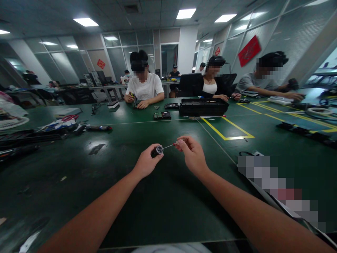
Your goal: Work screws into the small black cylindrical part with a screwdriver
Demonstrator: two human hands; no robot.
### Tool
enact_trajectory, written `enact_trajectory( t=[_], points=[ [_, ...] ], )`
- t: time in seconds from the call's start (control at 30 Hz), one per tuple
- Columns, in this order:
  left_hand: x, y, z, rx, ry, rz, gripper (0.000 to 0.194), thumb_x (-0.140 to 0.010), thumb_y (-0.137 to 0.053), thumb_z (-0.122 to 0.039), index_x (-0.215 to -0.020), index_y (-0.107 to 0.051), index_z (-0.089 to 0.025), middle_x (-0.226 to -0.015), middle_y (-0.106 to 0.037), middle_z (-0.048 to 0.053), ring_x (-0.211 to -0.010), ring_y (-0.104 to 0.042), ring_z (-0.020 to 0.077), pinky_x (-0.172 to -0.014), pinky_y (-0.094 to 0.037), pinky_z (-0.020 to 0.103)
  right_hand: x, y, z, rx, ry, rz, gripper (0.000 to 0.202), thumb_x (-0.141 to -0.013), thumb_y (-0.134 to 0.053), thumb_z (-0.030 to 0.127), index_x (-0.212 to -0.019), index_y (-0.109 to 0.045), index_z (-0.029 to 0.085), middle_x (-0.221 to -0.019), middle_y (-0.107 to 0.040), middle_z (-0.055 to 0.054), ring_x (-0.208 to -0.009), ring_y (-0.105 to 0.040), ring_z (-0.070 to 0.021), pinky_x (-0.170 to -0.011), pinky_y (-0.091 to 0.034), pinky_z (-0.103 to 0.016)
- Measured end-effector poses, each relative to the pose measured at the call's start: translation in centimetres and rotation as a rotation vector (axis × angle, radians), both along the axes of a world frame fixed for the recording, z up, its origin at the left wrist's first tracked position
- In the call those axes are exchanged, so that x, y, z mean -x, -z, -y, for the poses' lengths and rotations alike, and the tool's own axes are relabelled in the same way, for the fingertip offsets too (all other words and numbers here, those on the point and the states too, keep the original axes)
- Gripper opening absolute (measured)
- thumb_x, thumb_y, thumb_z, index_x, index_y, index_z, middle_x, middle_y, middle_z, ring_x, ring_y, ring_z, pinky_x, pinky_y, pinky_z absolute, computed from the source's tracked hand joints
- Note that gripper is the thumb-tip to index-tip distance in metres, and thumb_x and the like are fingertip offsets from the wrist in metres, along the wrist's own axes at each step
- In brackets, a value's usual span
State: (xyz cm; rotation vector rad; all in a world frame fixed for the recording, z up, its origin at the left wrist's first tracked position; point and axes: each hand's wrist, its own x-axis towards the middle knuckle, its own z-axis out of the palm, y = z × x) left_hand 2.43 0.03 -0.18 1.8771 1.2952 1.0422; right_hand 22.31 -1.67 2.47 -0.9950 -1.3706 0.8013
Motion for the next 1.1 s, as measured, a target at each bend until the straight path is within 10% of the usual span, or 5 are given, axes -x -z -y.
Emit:
enact_trajectory(
  t=[0.43,1.1],
  points=[
    [0.3,0.3,0.0,-0.076,-0.011,-0.083,0.037,-0.081,-0.072,-0.023,-0.118,-0.068,-0.026,-0.12,-0.067,0.005,-0.114,-0.06,0.0253,-0.106,-0.042,0.043,-0.3,-1.0,0.8,-0.147,0.266,0.509,0.053,-0.088,-0.058,0.054,-0.049,-0.043,0.022,-0.045,-0.043,0.004,-0.044,-0.038,-0.0104,-0.048,-0.028,-0.028],
    [0.8,0.4,-0.3,-0.086,-0.041,-0.127,0.037,-0.083,-0.07,-0.025,-0.12,-0.068,-0.03,-0.121,-0.067,0.004,-0.115,-0.059,0.0259,-0.104,-0.042,0.044,-0.6,-1.4,1.2,-0.257,-0.068,0.614,0.018,-0.094,-0.05,0.031,-0.102,-0.065,0.024,-0.089,-0.07,-0.004,-0.08,-0.064,-0.0204,-0.072,-0.046,-0.034]
  ],
)
